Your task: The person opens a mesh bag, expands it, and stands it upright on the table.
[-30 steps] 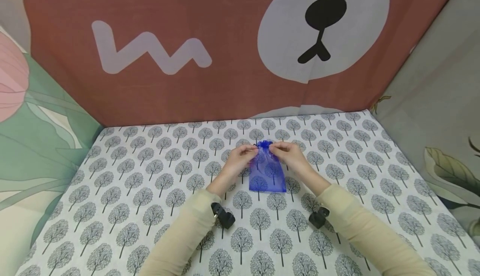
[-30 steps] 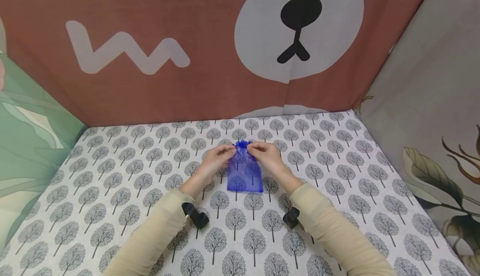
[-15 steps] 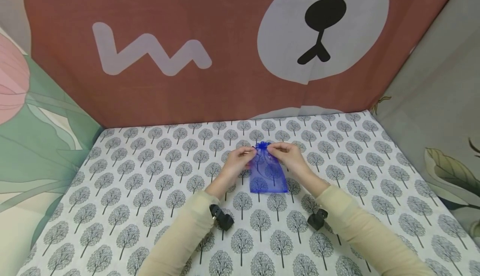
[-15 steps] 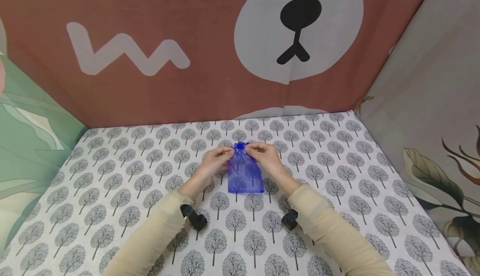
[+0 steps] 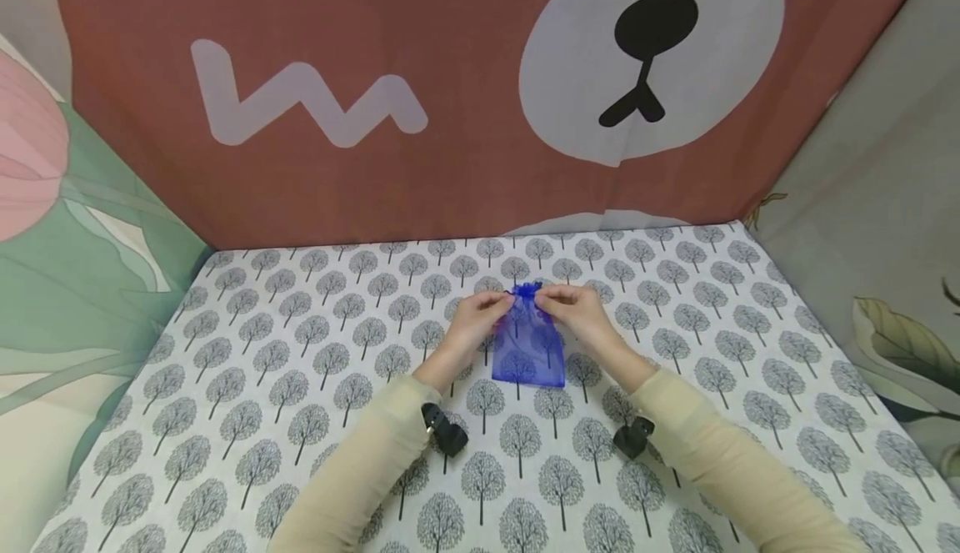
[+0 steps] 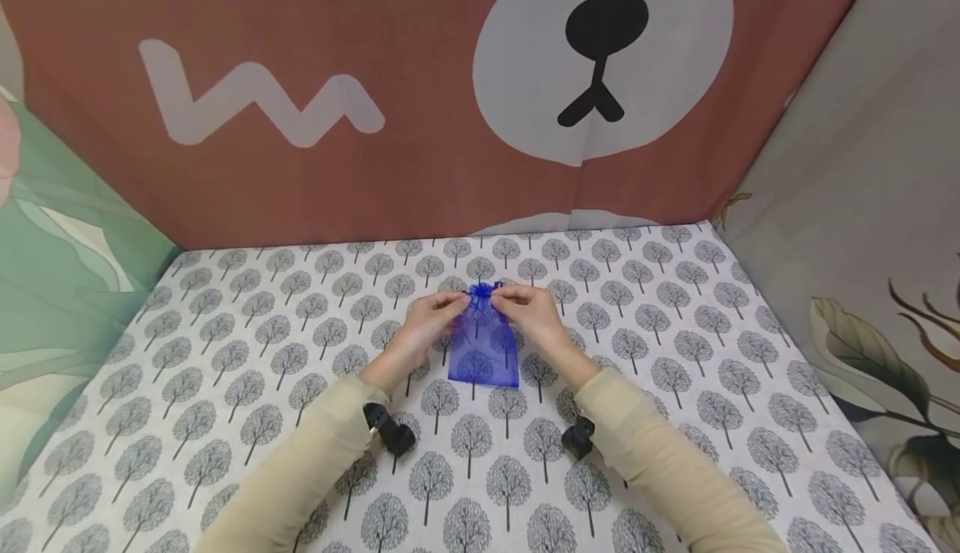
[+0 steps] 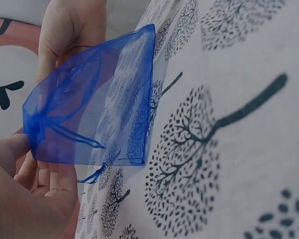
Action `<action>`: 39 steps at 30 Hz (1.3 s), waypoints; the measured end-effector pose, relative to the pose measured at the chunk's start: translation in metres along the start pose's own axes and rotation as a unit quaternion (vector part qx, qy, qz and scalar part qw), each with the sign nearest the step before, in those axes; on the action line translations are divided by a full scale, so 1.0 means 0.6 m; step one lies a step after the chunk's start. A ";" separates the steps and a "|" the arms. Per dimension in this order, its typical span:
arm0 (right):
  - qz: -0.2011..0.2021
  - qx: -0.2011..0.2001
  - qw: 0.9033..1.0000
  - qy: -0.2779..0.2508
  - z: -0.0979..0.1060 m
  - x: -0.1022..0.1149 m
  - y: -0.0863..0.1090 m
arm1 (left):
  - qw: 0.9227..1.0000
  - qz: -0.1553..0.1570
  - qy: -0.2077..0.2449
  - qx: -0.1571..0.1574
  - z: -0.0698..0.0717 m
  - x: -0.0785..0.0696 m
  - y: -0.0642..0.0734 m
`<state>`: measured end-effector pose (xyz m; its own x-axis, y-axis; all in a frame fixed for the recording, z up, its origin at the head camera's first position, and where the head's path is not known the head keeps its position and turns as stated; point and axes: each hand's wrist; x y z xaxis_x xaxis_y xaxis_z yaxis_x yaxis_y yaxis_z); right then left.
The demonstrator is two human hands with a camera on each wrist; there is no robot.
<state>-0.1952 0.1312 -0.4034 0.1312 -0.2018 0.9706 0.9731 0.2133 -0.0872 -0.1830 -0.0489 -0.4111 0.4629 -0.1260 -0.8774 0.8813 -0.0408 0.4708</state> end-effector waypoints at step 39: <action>-0.021 -0.015 0.999 0.022 -0.023 -0.004 0.000 | 1.000 -0.007 0.018 -0.005 0.004 0.005 0.004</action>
<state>-0.1930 0.1182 -0.4089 0.0984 -0.2527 0.9625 0.9831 0.1749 -0.0546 -0.1797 -0.0519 -0.4125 0.4532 -0.0899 -0.8869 0.8887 -0.0321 0.4574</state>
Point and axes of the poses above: each hand's wrist, its own y-axis away from the middle knuckle, its own z-axis out of the back of the hand, x = y × z, and after that the axes turned 14 degrees about z, right-handed
